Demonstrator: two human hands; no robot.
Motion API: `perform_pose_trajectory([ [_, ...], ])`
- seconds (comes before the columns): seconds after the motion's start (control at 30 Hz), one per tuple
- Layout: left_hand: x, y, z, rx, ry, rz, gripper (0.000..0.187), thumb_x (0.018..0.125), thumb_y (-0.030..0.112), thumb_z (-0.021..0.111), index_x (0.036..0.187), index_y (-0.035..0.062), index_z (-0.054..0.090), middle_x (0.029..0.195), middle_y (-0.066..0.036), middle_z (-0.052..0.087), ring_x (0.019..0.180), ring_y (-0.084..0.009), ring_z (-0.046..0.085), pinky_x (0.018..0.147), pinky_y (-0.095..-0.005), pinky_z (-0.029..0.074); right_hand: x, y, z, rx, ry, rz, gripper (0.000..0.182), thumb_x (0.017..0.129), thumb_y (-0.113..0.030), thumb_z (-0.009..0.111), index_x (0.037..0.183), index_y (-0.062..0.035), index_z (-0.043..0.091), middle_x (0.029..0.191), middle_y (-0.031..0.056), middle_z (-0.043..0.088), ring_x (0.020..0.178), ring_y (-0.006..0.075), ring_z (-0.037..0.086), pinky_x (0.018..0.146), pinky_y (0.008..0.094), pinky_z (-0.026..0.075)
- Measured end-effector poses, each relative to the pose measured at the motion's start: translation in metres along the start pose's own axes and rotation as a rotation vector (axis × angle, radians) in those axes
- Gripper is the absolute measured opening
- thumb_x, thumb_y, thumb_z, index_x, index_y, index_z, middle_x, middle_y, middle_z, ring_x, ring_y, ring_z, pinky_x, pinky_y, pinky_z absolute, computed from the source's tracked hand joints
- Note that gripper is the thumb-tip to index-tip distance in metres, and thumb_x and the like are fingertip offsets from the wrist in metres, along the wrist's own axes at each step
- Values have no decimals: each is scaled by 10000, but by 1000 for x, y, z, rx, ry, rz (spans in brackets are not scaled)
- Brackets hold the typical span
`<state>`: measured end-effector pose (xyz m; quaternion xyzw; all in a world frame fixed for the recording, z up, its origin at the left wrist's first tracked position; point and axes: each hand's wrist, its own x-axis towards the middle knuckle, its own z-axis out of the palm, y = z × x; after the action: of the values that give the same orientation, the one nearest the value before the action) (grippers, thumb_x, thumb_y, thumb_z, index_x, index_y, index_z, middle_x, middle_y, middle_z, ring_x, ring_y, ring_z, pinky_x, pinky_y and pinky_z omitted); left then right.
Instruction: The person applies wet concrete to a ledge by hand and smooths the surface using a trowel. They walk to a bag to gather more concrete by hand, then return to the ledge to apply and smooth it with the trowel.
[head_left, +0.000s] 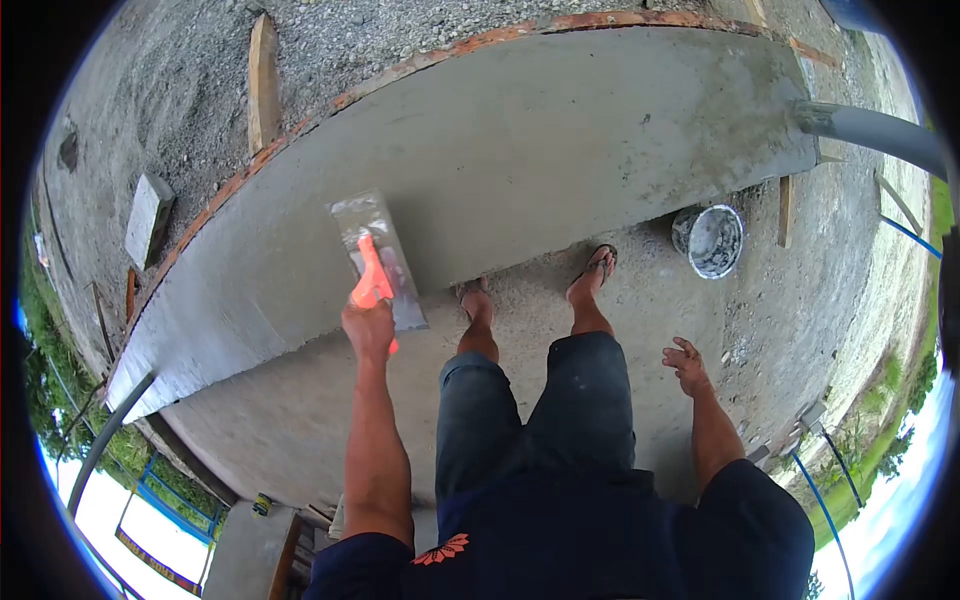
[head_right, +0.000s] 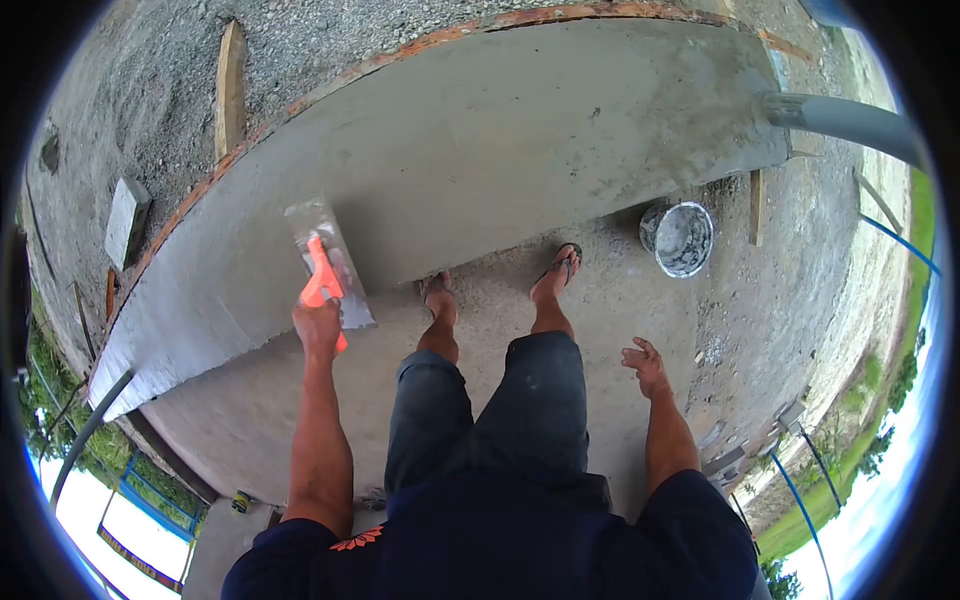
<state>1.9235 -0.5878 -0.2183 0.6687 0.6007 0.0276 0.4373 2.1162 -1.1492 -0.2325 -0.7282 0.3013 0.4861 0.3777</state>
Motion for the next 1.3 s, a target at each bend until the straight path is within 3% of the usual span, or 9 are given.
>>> perform_pose_trajectory([
  [0.27, 0, 84, 113, -5, -84, -205, 114, 741, 18, 543, 828, -14, 609, 610, -35, 540, 481, -130, 496, 427, -301, 375, 67, 22, -73, 20, -142, 52, 636, 718, -184, 677, 1311, -108, 460, 1063, 57, 646, 975, 186, 602, 858, 348, 383],
  [0.33, -16, 100, 201, 73, -141, 112, 110, 703, 45, 563, 750, -50, 595, 590, -103, 577, 508, -168, 540, 483, -366, 441, 77, -6, -93, 94, -104, 65, 626, 705, -63, 677, 1292, -27, 465, 1024, 87, 651, 941, 177, 595, 922, 298, 420],
  [0.47, -110, 232, 358, 248, -469, 77, 226, 685, 92, 573, 843, -63, 618, 814, -269, 646, 833, -403, 653, 701, -409, 514, 94, 11, -152, 135, -105, 57, 625, 700, -54, 671, 1291, -39, 469, 1048, 81, 653, 977, 178, 587, 944, 304, 404],
  [0.6, -160, 283, 426, 327, -683, 207, 328, 742, 186, 639, 1020, 13, 621, 969, -261, 639, 955, -415, 610, 819, -439, 498, 106, 22, -205, 122, -125, -64, 627, 699, -81, 661, 1296, -66, 471, 1095, 79, 642, 997, 183, 588, 938, 321, 402],
  [0.77, -149, 270, 313, 183, -359, 349, 250, 776, 184, 667, 956, 22, 607, 897, -234, 648, 897, -429, 605, 741, -434, 500, 86, 16, -242, 148, 12, 150, 637, 715, -181, 673, 1313, -141, 456, 1074, 25, 638, 884, 144, 596, 698, 302, 381],
  [0.87, -68, 199, 219, 79, -9, 206, 151, 793, 96, 649, 905, 8, 597, 675, -80, 619, 585, -158, 594, 561, -314, 473, 84, 25, -241, 149, 2, 176, 649, 716, -226, 694, 1312, -146, 451, 1045, 0, 633, 846, 132, 591, 645, 300, 354],
  [1.0, 32, 116, 90, 73, 361, -107, 161, 762, 153, 639, 766, -4, 605, 641, -92, 589, 522, -191, 561, 475, -350, 443, 85, 14, -220, 80, -44, 172, 614, 770, -230, 654, 1334, -170, 419, 1079, 13, 621, 861, 151, 599, 665, 302, 369],
  [1.13, 77, 101, 47, 13, 412, -400, 181, 759, 161, 629, 775, -20, 634, 637, -105, 583, 518, -211, 559, 451, -374, 428, 93, -4, -201, 36, -53, 177, 645, 753, -237, 674, 1338, -152, 415, 1067, 15, 620, 863, 152, 598, 663, 304, 372],
  [1.3, 108, 131, 82, 213, 86, -250, 160, 724, 86, 591, 768, -62, 630, 615, -121, 607, 521, -202, 590, 442, -372, 430, 95, -21, -190, -36, -63, 209, 660, 742, -238, 676, 1341, -151, 412, 1092, 25, 626, 872, 152, 600, 687, 315, 369],
])
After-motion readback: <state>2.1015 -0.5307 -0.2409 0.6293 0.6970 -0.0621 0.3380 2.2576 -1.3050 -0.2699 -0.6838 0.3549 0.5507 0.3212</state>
